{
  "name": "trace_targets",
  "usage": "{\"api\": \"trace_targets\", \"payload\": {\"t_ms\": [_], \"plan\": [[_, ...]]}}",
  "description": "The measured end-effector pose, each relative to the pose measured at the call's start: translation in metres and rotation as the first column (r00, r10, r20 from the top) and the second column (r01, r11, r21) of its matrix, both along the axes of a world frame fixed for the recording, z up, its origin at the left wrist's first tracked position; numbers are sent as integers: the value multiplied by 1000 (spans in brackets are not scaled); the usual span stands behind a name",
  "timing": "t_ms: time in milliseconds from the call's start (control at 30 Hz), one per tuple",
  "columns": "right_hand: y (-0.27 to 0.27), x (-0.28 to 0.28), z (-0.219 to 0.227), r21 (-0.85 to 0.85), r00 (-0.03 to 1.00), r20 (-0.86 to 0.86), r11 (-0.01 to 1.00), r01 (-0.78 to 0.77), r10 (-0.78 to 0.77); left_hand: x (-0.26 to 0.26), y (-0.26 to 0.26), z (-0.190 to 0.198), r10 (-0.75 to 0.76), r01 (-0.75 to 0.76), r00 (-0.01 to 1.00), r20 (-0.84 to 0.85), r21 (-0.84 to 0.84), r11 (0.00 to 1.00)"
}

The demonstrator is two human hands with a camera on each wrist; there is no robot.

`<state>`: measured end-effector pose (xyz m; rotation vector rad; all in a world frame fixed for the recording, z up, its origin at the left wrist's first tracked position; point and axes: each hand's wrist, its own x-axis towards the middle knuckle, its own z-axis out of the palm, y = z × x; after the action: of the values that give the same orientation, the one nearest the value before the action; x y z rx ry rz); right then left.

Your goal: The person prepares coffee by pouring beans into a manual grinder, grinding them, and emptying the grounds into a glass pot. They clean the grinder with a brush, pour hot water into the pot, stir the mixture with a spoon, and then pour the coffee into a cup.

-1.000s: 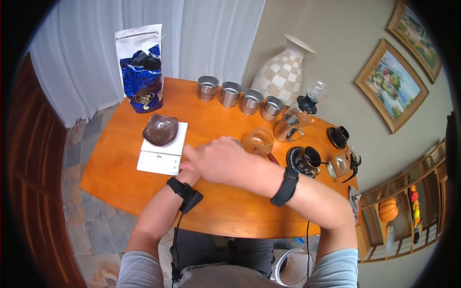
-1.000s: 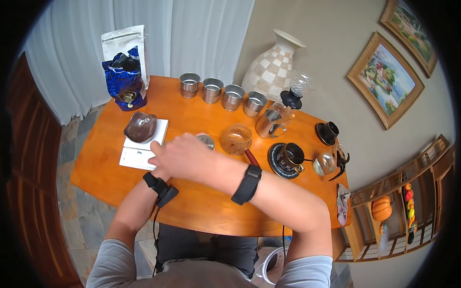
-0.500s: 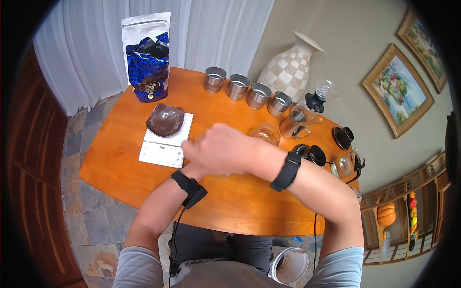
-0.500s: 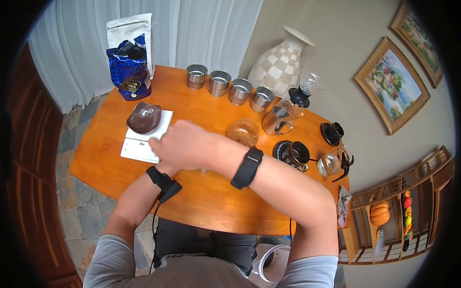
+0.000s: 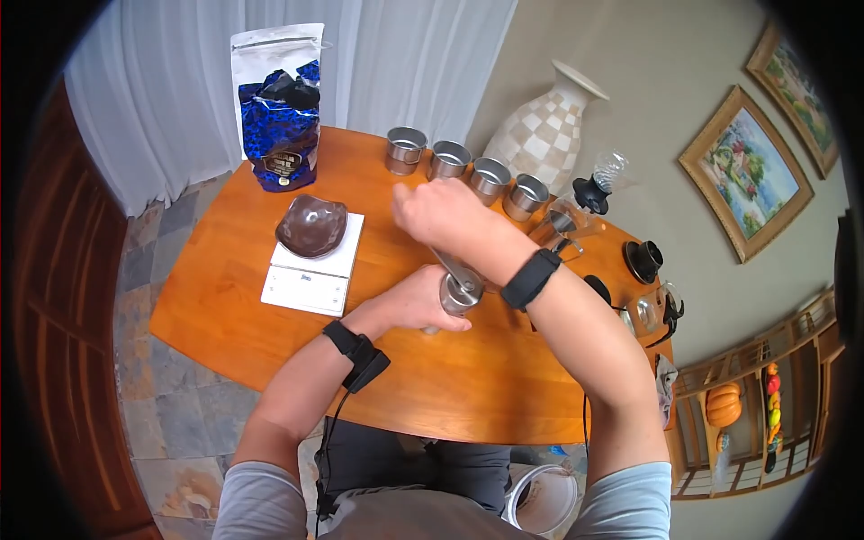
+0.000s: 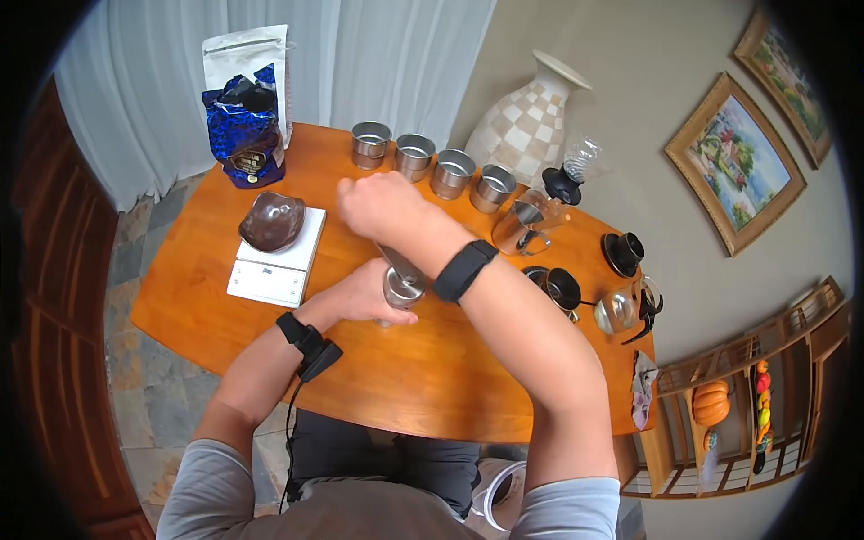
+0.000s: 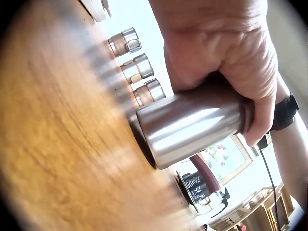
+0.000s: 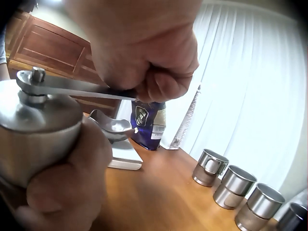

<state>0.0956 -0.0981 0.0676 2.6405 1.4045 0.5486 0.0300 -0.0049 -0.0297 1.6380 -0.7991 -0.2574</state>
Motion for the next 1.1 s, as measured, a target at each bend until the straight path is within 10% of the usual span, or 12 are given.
{"api": "trace_targets", "payload": {"t_ms": [300, 1100], "plan": [[-74, 2, 2, 39, 941, -96, 943, 330, -325, -4, 0, 11, -14, 16, 998, -64, 21, 1000], [-119, -111, -3, 161, 985, -109, 975, 153, -136, 12, 7, 6, 221, -222, 974, -55, -32, 974]]}}
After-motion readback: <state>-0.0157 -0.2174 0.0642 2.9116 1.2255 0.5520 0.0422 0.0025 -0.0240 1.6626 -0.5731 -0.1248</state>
